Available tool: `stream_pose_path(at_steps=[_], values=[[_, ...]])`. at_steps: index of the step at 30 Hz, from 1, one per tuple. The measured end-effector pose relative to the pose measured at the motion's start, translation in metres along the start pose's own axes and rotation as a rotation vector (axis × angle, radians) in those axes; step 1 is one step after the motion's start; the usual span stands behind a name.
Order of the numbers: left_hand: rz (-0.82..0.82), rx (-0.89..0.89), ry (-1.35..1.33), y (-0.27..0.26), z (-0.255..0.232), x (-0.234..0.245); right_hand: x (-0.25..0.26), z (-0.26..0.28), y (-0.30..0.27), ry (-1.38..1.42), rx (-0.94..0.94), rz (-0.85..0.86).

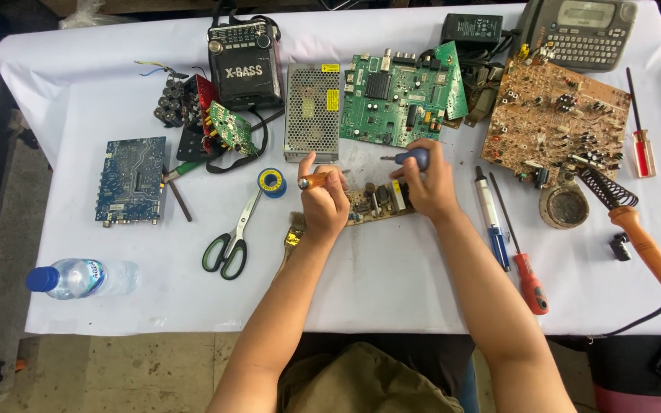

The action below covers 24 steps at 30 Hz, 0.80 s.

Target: The person uses a screwdriver to remove screws from a small circuit board on a workbench. They continue unscrewing and adjusting the board throughout the clip.

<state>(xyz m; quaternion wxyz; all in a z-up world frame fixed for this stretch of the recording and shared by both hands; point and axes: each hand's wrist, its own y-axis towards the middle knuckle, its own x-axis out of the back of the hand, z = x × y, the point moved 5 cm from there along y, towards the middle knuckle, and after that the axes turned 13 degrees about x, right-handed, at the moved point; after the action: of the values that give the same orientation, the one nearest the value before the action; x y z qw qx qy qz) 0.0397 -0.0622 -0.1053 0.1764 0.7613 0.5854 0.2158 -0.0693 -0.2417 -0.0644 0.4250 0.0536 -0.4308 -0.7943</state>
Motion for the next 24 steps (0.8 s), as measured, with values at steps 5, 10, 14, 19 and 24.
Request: stream_pose_path(at_steps=[5, 10, 14, 19, 24], values=[[-0.003, 0.009, 0.073, -0.001, -0.010, 0.000, -0.004, 0.008, 0.002, -0.141, -0.054, 0.039], [-0.022, 0.006, 0.190, -0.008, 0.017, -0.007, -0.001, 0.006, -0.002, -0.147, -0.066, -0.112], [-0.008, 0.053, 0.226, 0.012, -0.052, 0.009, 0.004, 0.002, -0.010, -0.240, 0.020, -0.214], [0.086, 0.203, 0.250, 0.008, -0.035, 0.004, 0.006, -0.008, -0.021, -0.349, 0.118, -0.302], [0.122, 0.167, 0.305, 0.000, -0.013, -0.008, 0.006, 0.015, -0.010, -0.315, 0.150, -0.352]])
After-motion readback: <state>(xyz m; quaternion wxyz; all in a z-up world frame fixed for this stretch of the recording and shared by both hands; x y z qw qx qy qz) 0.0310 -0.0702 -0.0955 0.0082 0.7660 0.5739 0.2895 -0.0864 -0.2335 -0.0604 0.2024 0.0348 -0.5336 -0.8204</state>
